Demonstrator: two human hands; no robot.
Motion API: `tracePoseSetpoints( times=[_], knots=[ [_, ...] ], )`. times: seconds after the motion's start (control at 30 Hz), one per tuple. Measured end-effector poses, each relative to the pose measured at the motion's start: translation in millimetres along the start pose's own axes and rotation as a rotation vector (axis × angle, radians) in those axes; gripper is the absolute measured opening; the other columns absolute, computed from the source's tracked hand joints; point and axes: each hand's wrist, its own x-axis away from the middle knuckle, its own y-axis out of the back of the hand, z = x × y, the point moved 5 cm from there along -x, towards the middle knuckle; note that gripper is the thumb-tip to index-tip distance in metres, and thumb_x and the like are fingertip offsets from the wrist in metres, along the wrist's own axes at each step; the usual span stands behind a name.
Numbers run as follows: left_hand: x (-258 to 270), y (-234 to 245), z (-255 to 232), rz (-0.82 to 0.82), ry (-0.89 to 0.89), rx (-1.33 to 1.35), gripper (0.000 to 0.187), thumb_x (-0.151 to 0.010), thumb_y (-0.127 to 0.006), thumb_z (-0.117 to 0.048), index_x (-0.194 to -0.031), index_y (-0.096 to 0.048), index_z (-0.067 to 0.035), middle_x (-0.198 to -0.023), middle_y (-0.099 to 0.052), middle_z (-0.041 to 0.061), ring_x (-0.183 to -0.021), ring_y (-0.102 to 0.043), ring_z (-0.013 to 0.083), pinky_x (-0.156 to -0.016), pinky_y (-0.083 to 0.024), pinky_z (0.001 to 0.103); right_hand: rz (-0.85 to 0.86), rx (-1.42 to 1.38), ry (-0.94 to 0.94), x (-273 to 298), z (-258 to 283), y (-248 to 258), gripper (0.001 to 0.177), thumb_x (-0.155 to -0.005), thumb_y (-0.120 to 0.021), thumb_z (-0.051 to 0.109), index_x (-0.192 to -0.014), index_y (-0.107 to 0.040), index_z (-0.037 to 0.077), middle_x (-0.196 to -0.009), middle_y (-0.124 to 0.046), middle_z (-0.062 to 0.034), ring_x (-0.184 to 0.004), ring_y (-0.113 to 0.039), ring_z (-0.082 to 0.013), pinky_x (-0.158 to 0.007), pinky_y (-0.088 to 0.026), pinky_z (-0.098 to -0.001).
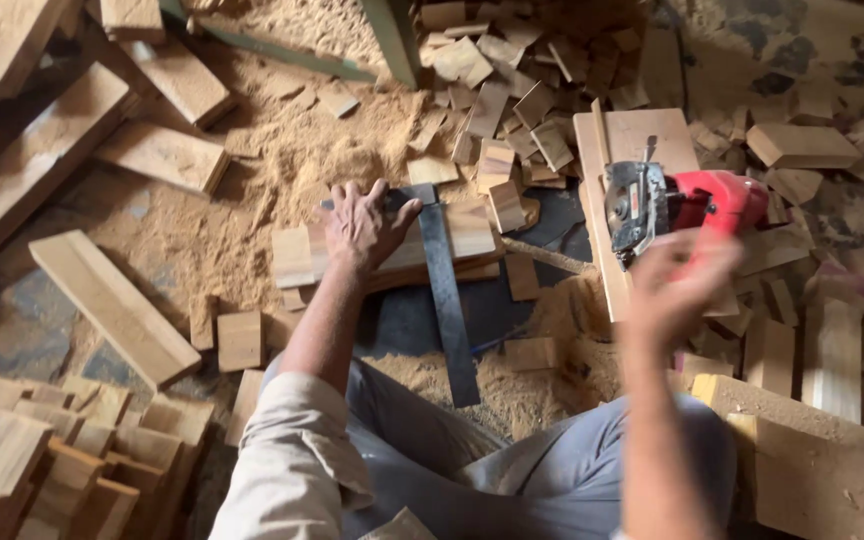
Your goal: Marking wood pieces with a try square and pencil, and cutting them with a jigsaw.
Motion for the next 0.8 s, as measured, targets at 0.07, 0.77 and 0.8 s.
tracePoseSetpoints(
  times=[0.07, 0.77, 0.8],
  knots=[
    [0, -2, 3, 0.022, 0.013, 0.001, 0.079, -0.091, -0.039, -0.083, -0.137, -0.059, -0.023, -0.127, -0.057, 0.016, -0.126, -0.047, 0.0339, -0.100, -0.033, 0.067, -0.095, 0.377, 0.267, -35, -21, 36, 0.031, -0.097, -0.072, 0.006, -0.116, -0.048, 0.002, -0.110, -0.058, -0.0095, -0.095, -0.061, -0.0227, -0.083, -0.053, -0.0375],
    [-4, -8, 6, -0.019, 0.035, 0.051, 0.078, -0.092, -0.038, -0.083, -0.135, -0.063, -0.023, -0.125, -0.057, 0.014, -0.126, -0.045, 0.0300, -0.100, -0.031, 0.064, 0.391, -0.450, -0.659, -62, -89, -2, 0.013, -0.103, -0.073, 0.016, -0.102, -0.065, 0.005, -0.072, -0.059, -0.0025, -0.054, -0.057, -0.0131, -0.047, -0.051, -0.0291],
    [-5, -13, 7, -0.049, 0.030, 0.043, 0.079, -0.092, -0.037, -0.083, -0.136, -0.062, -0.022, -0.126, -0.056, 0.013, -0.126, -0.045, 0.0303, -0.099, -0.031, 0.063, 0.386, -0.457, -0.644, -53, -70, 2, 0.011, -0.102, -0.071, 0.015, -0.103, -0.067, 0.005, -0.072, -0.060, -0.0028, -0.054, -0.057, -0.0132, -0.047, -0.052, -0.0287]
  ],
)
